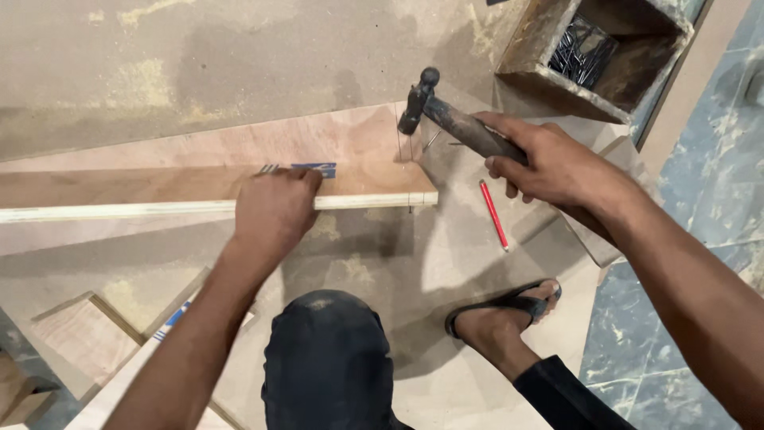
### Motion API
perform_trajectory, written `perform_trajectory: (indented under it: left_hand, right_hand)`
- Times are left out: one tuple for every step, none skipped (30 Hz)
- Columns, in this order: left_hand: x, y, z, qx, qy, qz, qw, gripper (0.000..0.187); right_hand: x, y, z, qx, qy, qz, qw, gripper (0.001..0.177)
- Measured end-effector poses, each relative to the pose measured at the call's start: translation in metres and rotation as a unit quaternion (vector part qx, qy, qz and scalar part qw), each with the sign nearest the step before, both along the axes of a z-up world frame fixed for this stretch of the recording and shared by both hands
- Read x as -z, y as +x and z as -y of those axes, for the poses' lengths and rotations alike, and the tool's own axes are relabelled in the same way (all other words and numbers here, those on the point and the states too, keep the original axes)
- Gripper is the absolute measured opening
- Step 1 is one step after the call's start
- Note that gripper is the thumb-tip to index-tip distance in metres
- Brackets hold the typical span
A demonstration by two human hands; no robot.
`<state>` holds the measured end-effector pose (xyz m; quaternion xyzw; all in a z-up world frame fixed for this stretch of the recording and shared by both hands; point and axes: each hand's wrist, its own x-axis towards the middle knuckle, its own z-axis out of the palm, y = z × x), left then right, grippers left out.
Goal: The person marks lines on wooden boards using a speed square and pencil, then positions a smaller board and hammers nails into it to join the pieces.
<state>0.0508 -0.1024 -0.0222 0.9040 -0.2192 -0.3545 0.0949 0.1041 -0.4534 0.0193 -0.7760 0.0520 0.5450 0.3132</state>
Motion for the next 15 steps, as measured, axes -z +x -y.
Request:
perform_trajectory:
  left_hand:
    - [0.003,-0.004,-0.001,-0.007,-0.015,0.02,1.0,0.018]
    - [0.006,-0.007,-0.003,-0.015,-0.031,0.041,0.999,0.017]
    - [0.008,-0.01,-0.005,-0.022,-0.044,0.061,0.997,0.016]
    - [0.008,-0.015,-0.006,-0.019,-0.057,0.091,0.994,0.016]
    - [0.008,-0.019,-0.006,-0.013,-0.072,0.121,0.99,0.017]
    - [0.009,-0.021,-0.006,-0.008,-0.088,0.152,0.984,0.017]
    - [0.009,-0.023,-0.007,-0.007,-0.095,0.159,0.983,0.018]
    - [0.01,-0.023,-0.007,-0.007,-0.103,0.166,0.981,0.019]
    - [0.011,-0.022,-0.008,-0.009,-0.109,0.177,0.978,0.02]
    - [0.014,-0.018,-0.01,-0.002,-0.09,0.136,0.987,0.018]
    - [0.018,-0.013,-0.01,0.003,-0.071,0.093,0.993,0.016]
    - [0.02,-0.01,-0.011,0.008,-0.052,0.051,0.997,0.013]
    - [0.021,-0.012,-0.011,0.01,-0.051,0.049,0.997,0.013]
    - [0.021,-0.014,-0.011,0.011,-0.05,0.047,0.998,0.012]
    - [0.024,-0.01,-0.011,0.018,-0.049,0.052,0.997,0.011]
  right_hand:
    - [0.001,0.005,-0.002,-0.018,-0.019,-0.025,0.999,0.068]
    - [0.002,0.01,-0.004,-0.035,-0.038,-0.05,0.997,0.067]
    - [0.003,0.014,-0.006,-0.052,-0.055,-0.074,0.994,0.066]
    - [0.005,0.018,-0.008,-0.062,-0.064,-0.096,0.991,0.066]
    - [0.006,0.021,-0.009,-0.069,-0.075,-0.117,0.988,0.066]
    - [0.008,0.025,-0.009,-0.075,-0.086,-0.138,0.984,0.066]
    - [0.01,0.027,-0.007,-0.072,-0.074,-0.14,0.985,0.066]
    - [0.012,0.029,-0.006,-0.069,-0.063,-0.142,0.985,0.066]
    - [0.013,0.032,-0.006,-0.068,-0.051,-0.14,0.986,0.066]
    - [0.013,0.032,-0.007,-0.076,-0.058,-0.134,0.986,0.066]
    - [0.013,0.033,-0.007,-0.085,-0.065,-0.128,0.986,0.066]
    - [0.012,0.033,-0.007,-0.094,-0.072,-0.123,0.985,0.066]
    - [0.011,0.032,-0.007,-0.105,-0.052,-0.095,0.989,0.068]
    - [0.009,0.031,-0.005,-0.116,-0.031,-0.067,0.99,0.07]
    - [0.01,0.032,-0.005,-0.122,-0.011,-0.033,0.992,0.072]
